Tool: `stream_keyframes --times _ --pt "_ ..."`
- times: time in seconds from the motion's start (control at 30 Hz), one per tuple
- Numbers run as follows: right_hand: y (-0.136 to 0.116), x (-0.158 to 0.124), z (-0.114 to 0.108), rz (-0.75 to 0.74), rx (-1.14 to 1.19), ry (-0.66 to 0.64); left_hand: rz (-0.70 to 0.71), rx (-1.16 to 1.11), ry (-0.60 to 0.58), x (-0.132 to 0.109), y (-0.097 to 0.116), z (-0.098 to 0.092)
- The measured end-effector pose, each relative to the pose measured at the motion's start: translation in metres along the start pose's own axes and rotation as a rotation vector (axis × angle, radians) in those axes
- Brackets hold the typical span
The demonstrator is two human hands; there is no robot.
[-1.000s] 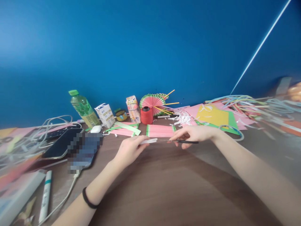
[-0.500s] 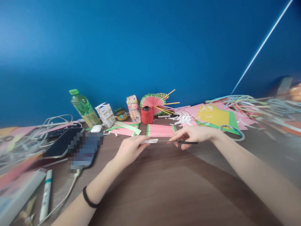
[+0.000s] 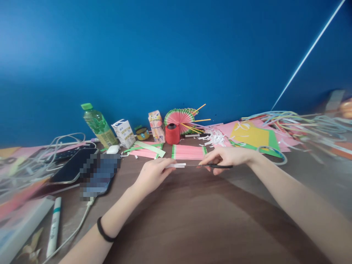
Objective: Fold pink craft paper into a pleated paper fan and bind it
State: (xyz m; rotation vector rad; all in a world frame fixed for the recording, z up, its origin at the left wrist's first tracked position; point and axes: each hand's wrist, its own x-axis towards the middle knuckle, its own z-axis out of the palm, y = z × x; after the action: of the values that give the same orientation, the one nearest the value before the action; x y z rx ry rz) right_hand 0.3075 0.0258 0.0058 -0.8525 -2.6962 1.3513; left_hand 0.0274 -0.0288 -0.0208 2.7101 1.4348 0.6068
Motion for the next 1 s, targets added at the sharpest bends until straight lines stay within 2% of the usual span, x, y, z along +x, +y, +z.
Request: stream_keyframes --times 0.33,0.57,0.83,1.0 --pt "-0.001 -0.001 0.002 0.023 0.111 -0.001 -0.056 -0.028 -0.003 0.001 0.003 -0.002" --pt "-0.001 -0.003 0.002 0.045 0.251 -0.044 0.000 -0.034 -0.014 -0.001 0.001 0.003" --pt "-0.006 -0.006 -0.001 0.115 0.186 -0.061 0.014 -0.062 -0.039 0.000 0.003 0.004" --pt "-0.013 -0.009 -0.004 0.146 0.182 -0.077 -0.031 -0.152 -0.070 0.001 0.007 0.001"
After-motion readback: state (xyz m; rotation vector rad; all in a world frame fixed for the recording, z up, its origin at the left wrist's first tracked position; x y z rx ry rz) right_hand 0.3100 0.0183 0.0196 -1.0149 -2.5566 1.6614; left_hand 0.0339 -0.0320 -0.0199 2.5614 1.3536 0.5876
